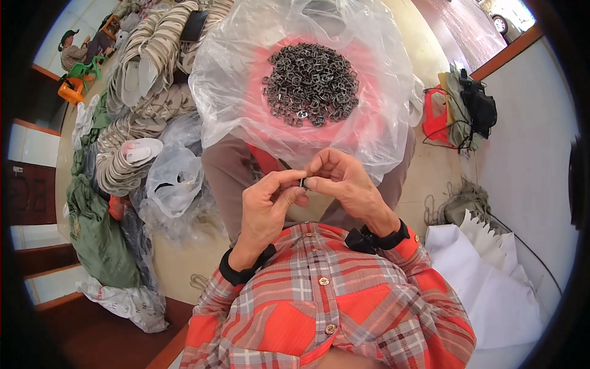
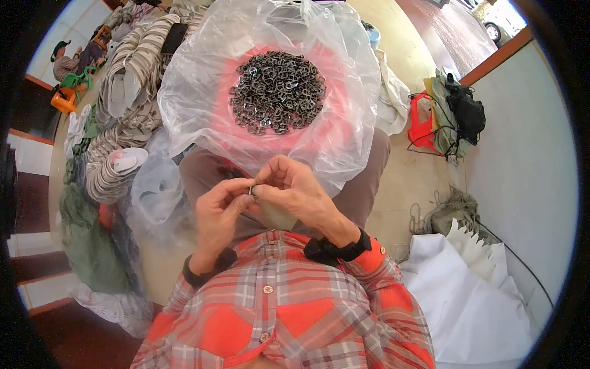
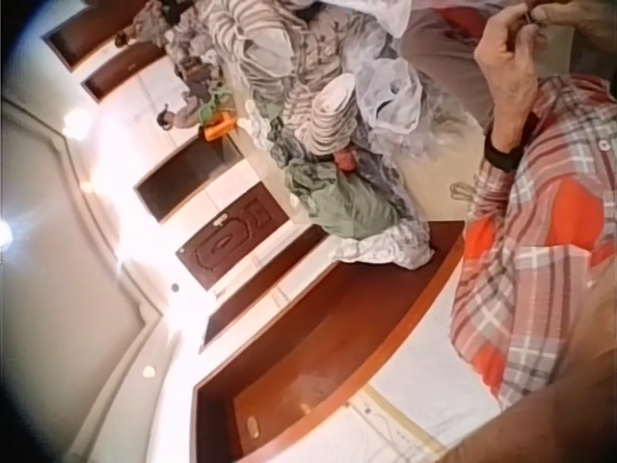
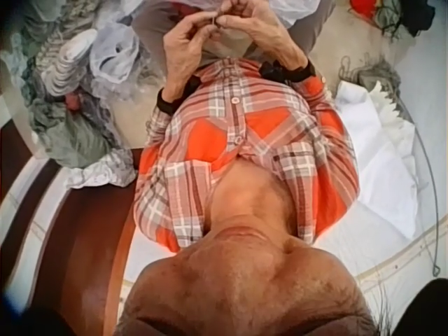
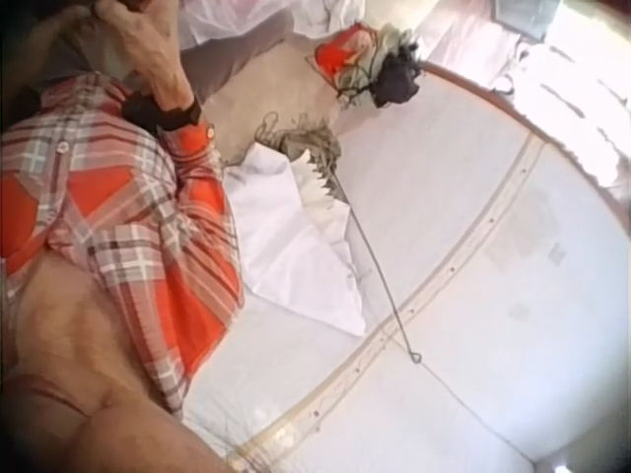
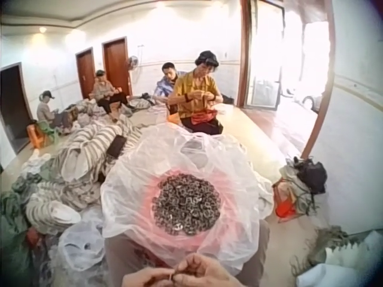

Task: The recorder is assembling small black shoe components, likely eyelets or decorative straps, by hand.

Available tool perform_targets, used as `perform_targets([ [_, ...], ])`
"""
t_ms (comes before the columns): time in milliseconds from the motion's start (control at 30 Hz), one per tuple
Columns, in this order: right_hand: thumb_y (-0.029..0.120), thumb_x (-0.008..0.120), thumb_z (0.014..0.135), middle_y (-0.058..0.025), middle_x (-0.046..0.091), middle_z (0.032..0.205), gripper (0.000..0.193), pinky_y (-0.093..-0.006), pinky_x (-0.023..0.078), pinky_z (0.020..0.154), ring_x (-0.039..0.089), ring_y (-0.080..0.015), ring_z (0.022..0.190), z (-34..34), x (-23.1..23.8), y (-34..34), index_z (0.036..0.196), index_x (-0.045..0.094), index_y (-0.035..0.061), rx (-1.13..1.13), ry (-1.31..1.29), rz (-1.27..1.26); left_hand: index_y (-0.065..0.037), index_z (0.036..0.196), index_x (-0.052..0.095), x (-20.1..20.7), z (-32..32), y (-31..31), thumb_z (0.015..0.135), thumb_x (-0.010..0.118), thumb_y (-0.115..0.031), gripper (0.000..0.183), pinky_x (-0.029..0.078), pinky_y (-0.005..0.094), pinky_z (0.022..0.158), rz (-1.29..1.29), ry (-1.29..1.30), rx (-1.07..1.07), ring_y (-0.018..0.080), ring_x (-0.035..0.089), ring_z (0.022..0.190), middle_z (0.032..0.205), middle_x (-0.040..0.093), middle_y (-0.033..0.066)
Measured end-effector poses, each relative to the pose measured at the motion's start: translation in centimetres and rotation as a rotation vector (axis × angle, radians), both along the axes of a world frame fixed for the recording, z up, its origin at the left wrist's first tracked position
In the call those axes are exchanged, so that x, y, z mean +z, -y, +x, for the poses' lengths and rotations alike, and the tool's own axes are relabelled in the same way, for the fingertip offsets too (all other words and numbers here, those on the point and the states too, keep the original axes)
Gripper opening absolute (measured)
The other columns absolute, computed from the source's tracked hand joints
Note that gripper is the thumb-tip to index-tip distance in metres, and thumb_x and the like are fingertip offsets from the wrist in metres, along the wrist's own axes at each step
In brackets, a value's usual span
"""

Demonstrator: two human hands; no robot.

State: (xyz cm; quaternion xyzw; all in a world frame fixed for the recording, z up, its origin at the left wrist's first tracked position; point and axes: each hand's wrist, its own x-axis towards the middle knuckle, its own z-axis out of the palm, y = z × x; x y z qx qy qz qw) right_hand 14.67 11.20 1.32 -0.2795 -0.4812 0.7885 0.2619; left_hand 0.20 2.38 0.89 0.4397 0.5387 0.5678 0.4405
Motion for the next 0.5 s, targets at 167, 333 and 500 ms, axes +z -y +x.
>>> perform_targets([
  [167, 0.006, 0.064, 0.078, -0.0031, 0.057, 0.085, 0.019, -0.0219, 0.045, 0.069, 0.055, -0.0082, 0.077, 0.1, 0.2, 0.1, 0.092, 0.052, 0.0008, 0.012, -0.009, 0.039, -0.004, 0.099, 0.063, 0.8, -0.4, 0.1, 0.076, 0.062, 0.002, 0.024, 0.046, 0.0239, 0.065, 0.005, -0.079, -0.021, 0.0112, 0.057, 0.075, 0.082, 0.056, 0.0051],
  [333, 0.008, 0.067, 0.078, -0.0030, 0.056, 0.084, 0.025, -0.0218, 0.045, 0.066, 0.055, -0.0087, 0.076, -0.2, -0.2, 0.3, 0.092, 0.048, 0.0026, 0.136, -0.057, -0.054, -0.007, 0.093, 0.067, 0.6, -1.5, 0.3, 0.067, 0.072, -0.006, 0.026, 0.042, 0.0281, 0.075, 0.161, -0.371, -0.057, 0.0168, 0.046, 0.088, 0.096, 0.048, 0.0044],
  [500, 0.008, 0.068, 0.077, -0.0022, 0.053, 0.082, 0.027, -0.0219, 0.044, 0.061, 0.053, -0.0091, 0.074, -2.5, -1.9, 1.8, 0.091, 0.045, 0.0053, 0.222, -0.214, -0.279, -0.007, 0.094, 0.066, 0.0, -3.7, 1.6, 0.065, 0.072, -0.005, 0.029, 0.040, 0.0287, 0.080, 0.112, -0.274, -0.164, 0.0170, 0.047, 0.091, 0.100, 0.049, 0.0062],
])
